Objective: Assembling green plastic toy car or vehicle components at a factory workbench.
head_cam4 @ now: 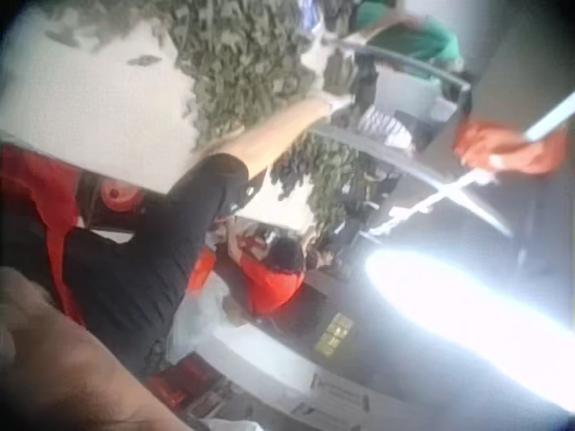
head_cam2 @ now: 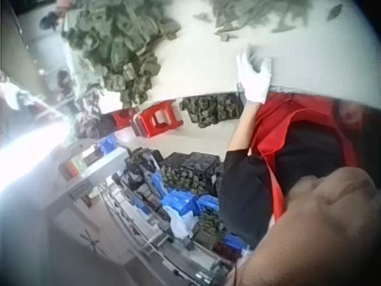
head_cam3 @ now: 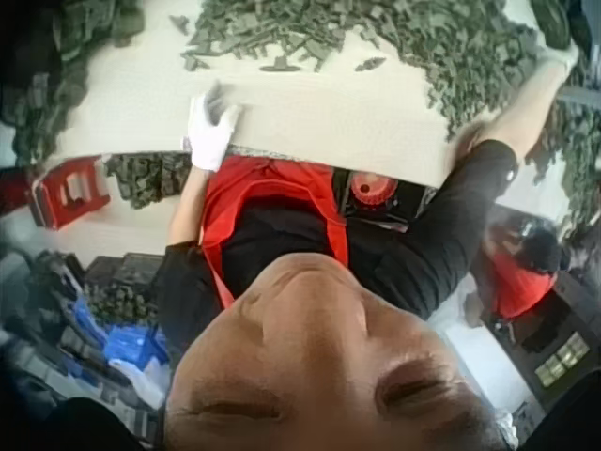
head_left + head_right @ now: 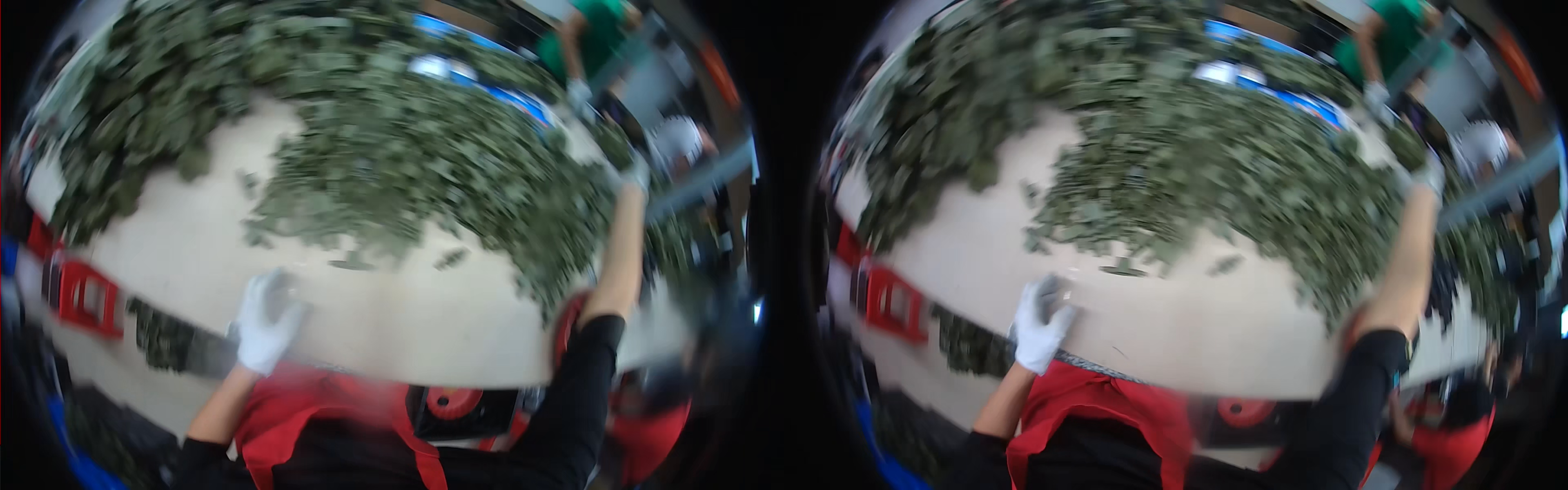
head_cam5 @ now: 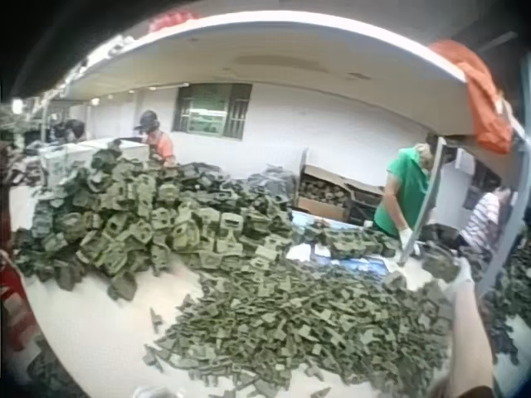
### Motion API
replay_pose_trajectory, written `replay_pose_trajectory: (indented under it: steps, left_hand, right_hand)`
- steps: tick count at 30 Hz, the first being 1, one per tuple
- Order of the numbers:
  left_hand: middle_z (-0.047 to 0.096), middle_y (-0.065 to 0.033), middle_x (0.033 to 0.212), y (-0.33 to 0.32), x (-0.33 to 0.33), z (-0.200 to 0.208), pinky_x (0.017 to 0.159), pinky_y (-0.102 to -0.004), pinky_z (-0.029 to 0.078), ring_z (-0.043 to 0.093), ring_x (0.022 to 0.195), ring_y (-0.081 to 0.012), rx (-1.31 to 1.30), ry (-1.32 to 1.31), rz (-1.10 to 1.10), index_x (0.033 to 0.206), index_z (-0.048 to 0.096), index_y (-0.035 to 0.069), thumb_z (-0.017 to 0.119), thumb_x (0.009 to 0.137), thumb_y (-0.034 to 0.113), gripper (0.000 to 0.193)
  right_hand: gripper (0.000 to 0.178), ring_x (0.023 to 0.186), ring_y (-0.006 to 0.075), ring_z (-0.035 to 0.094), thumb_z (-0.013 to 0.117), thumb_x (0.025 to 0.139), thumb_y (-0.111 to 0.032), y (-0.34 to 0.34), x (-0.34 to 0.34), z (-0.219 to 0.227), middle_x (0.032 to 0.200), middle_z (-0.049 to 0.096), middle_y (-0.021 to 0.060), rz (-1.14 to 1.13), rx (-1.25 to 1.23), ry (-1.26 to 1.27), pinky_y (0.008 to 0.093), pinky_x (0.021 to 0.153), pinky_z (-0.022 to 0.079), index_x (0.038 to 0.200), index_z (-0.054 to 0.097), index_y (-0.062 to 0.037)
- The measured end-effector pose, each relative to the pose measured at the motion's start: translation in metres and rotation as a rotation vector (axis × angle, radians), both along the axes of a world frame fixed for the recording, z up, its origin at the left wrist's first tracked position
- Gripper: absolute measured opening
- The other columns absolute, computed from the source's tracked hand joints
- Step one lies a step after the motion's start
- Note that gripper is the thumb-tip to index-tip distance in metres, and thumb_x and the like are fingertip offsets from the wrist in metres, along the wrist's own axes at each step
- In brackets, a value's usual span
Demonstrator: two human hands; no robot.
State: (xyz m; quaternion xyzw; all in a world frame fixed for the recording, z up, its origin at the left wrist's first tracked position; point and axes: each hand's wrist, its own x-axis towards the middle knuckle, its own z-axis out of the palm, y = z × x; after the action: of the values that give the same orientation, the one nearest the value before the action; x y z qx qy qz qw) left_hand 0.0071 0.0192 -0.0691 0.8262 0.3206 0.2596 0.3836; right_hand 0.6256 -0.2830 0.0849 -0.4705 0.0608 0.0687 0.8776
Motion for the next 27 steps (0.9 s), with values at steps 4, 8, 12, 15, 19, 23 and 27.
replay_pose_trajectory:
  steps: [4,8,12,15,19,23,27]
  left_hand:
    - [0.057,-0.0203,0.117,0.013,0.008,-0.006,0.090,-0.0420,0.050,0.059,0.107,-0.0379,-0.045,-0.033,-0.013,0.121,0.057,0.003,0.076,0.074,0.018,0.052]
    - [0.056,-0.0188,0.116,0.090,0.015,0.028,0.090,-0.0465,0.047,0.056,0.106,-0.0386,0.445,-0.153,0.307,0.119,0.058,0.004,0.075,0.073,0.017,0.050]
    - [0.055,-0.0186,0.125,0.229,0.047,0.071,0.097,-0.0447,0.044,0.051,0.114,-0.0358,0.707,-0.040,0.730,0.123,0.058,0.007,0.076,0.072,0.038,0.062]
    - [0.059,-0.0178,0.119,0.267,0.079,0.094,0.092,-0.0461,0.047,0.056,0.113,-0.0340,0.811,0.310,0.537,0.135,0.048,0.007,0.075,0.074,0.044,0.076]
    - [0.062,-0.0166,0.110,0.321,0.118,0.079,0.079,-0.0472,0.052,0.065,0.098,-0.0338,0.841,0.609,0.572,0.137,0.043,0.006,0.066,0.081,0.026,0.064]
    - [0.064,-0.0210,0.111,0.290,0.098,0.120,0.084,-0.0450,0.052,0.066,0.099,-0.0362,0.721,0.293,0.458,0.136,0.046,0.010,0.062,0.080,0.019,0.059]
    - [0.064,-0.0119,0.115,0.213,0.069,0.103,0.093,-0.0383,0.051,0.062,0.106,-0.0282,-0.286,-0.695,-0.117,0.133,0.048,0.005,0.082,0.070,0.022,0.074]
  right_hand:
    - [0.049,0.128,0.0331,0.048,0.043,0.097,-0.040,-0.183,0.158,0.006,0.138,0.054,0.0105,-0.157,-0.237,-0.197,0.0574,0.105,0.040,0.135,0.051,-0.0098]
    - [0.046,0.116,0.0316,0.056,0.062,0.092,-0.035,-0.062,0.073,-0.062,0.130,0.057,0.0144,0.024,-0.297,-0.038,0.0441,0.102,0.047,0.128,0.057,-0.0068]
    - [0.048,0.115,0.0292,0.058,0.064,0.091,-0.032,-0.003,-0.086,-0.058,0.124,0.061,0.0150,0.282,-0.460,-0.139,0.0407,0.099,0.048,0.129,0.056,-0.0035]
    - [0.046,0.107,0.0254,0.062,0.065,0.090,-0.028,0.063,-0.216,-0.051,0.118,0.064,0.0141,0.426,-0.620,-0.105,0.0364,0.091,0.051,0.128,0.057,-0.0018]
    - [0.040,0.087,0.0200,0.067,0.065,0.089,-0.021,0.110,-0.333,-0.051,0.107,0.068,0.0112,0.659,-0.868,-0.329,0.0297,0.075,0.053,0.123,0.061,-0.0005]
    - [0.032,0.086,0.0126,0.065,0.067,0.088,-0.010,0.110,-0.411,-0.058,0.106,0.069,0.0090,0.721,-0.942,-0.584,0.0245,0.074,0.052,0.118,0.064,0.0001]
    - [0.051,0.100,0.0147,0.063,0.071,0.086,-0.014,0.145,-0.464,-0.067,0.121,0.065,0.0109,0.769,-0.795,-0.600,0.0278,0.081,0.052,0.133,0.055,-0.0026]
